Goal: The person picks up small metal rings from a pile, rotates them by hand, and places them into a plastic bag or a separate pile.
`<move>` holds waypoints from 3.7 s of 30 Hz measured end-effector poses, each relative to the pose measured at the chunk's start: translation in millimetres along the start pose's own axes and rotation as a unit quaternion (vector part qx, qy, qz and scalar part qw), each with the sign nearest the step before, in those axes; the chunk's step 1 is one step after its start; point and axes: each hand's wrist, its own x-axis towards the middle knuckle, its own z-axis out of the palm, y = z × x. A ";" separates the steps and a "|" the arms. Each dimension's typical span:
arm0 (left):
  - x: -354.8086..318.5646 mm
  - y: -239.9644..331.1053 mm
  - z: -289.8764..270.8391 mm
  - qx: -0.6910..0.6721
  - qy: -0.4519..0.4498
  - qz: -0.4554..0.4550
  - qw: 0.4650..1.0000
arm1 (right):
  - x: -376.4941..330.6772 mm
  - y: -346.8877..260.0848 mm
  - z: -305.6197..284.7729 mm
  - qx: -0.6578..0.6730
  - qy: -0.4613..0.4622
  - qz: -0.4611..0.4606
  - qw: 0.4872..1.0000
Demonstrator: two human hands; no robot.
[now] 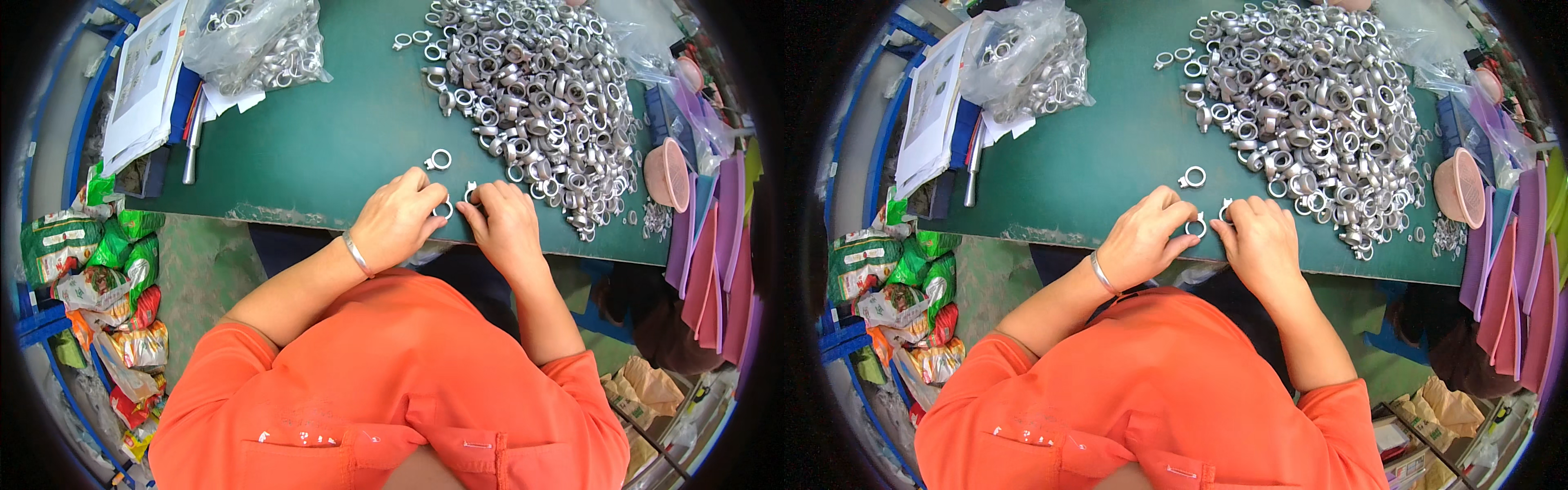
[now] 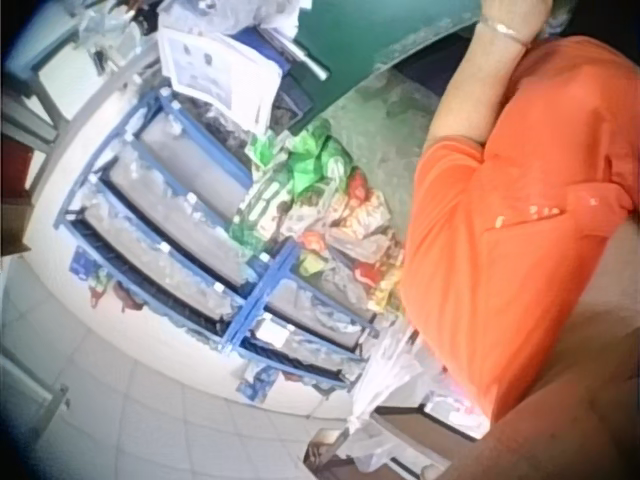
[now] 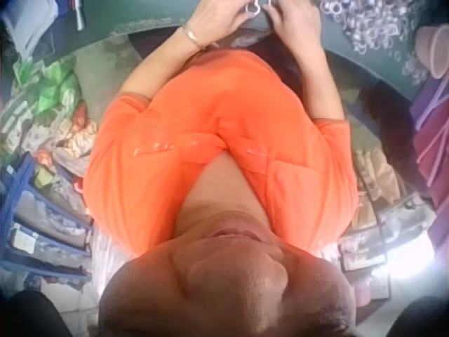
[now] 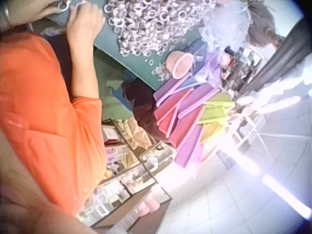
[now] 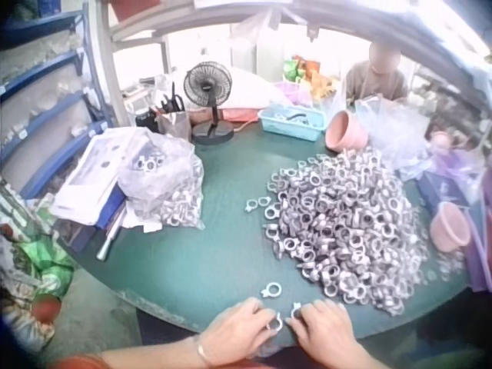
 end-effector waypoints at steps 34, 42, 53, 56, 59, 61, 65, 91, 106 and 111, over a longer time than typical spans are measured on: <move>0.0 2.7 -35.9 -0.360 0.087 -0.145 0.918 | 35.4 -27.8 1.3 0.705 -0.007 -0.031 0.708; 0.4 4.4 -37.0 -0.541 0.062 -0.266 0.795 | 30.0 -35.4 0.6 0.493 0.094 -0.113 0.858; -12.7 -22.8 -26.1 -0.712 0.023 -0.394 0.581 | 73.2 -32.3 5.8 0.086 0.153 -0.164 0.971; -8.0 -24.2 -20.2 -0.690 0.028 -0.411 0.595 | 107.1 -2.6 11.5 -0.065 0.149 -0.122 0.979; -17.9 -29.4 -23.9 -0.705 0.040 -0.391 0.591 | 119.6 6.0 23.6 -0.131 0.070 -0.147 0.978; -24.1 -29.3 -27.4 -0.715 0.044 -0.380 0.585 | 116.2 -5.1 16.3 -0.116 0.068 -0.162 0.978; -22.4 -31.9 -17.7 -0.714 0.045 -0.373 0.591 | 88.9 -11.2 19.6 -0.085 0.047 -0.182 0.978; -24.6 -18.3 -11.1 -0.604 0.034 -0.317 0.730 | 16.4 -22.2 18.1 0.657 -0.015 -0.023 0.754; -29.1 -17.0 -14.1 -0.606 0.061 -0.348 0.713 | 0.4 17.1 -10.6 0.816 0.009 0.135 0.561; -25.7 -14.7 -14.0 -0.597 0.064 -0.356 0.716 | 2.6 5.0 -1.6 0.068 0.040 0.077 0.994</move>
